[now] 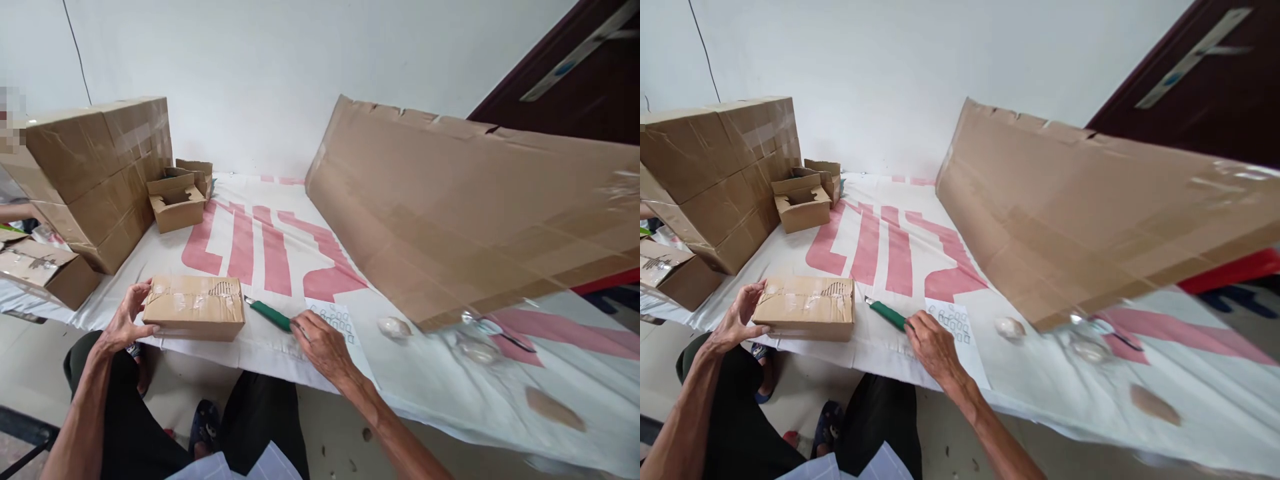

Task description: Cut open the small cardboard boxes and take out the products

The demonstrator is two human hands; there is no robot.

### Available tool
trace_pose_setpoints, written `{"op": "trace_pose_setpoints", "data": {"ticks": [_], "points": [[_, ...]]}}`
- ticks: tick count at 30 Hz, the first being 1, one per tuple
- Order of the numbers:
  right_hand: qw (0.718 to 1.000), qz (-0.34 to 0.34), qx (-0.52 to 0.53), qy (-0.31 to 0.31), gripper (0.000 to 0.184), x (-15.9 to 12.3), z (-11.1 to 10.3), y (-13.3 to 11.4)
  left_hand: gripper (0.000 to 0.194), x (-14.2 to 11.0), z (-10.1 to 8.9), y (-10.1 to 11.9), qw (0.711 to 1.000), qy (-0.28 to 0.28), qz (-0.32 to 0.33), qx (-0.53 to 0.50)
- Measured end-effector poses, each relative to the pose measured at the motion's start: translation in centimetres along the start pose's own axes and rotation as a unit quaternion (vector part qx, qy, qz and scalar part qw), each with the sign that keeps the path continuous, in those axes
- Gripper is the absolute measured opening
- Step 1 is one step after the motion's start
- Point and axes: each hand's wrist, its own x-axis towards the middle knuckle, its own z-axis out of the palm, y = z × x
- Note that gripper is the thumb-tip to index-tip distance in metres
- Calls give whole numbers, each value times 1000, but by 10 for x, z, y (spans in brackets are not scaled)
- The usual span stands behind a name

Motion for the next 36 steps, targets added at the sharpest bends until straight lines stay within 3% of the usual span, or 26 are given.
{"op": "trace_pose_setpoints", "data": {"ticks": [4, 9, 13, 17, 24, 28, 32, 36], "points": [[999, -10, 29, -15, 17, 21, 9, -24, 83, 8, 1, 8, 1000, -11, -6, 8], [991, -35, 129, 32, 22, 55, 4, -56, 66, 4, 8, 16, 998, -36, 27, 37], [977, -64, 193, 67, 28, 81, -6, -83, 63, -4, 13, 17, 997, -21, 29, 66], [969, -65, 228, 66, 30, 86, -4, -94, 59, -10, 17, 18, 996, -8, 33, 76], [966, -59, 244, 65, 32, 75, 0, -90, 46, -14, 27, 19, 1000, 10, 22, 7], [972, -36, 227, 47, 31, 71, 6, -71, 49, -14, 30, 16, 999, 26, 20, 1], [997, 38, 60, -14, 24, 51, 23, -37, 50, -16, 30, 21, 1000, 4, 4, 26], [987, 71, -84, -115, 17, 27, 39, -17, 53, -18, 32, 28, 998, -18, 2, 53]]}}
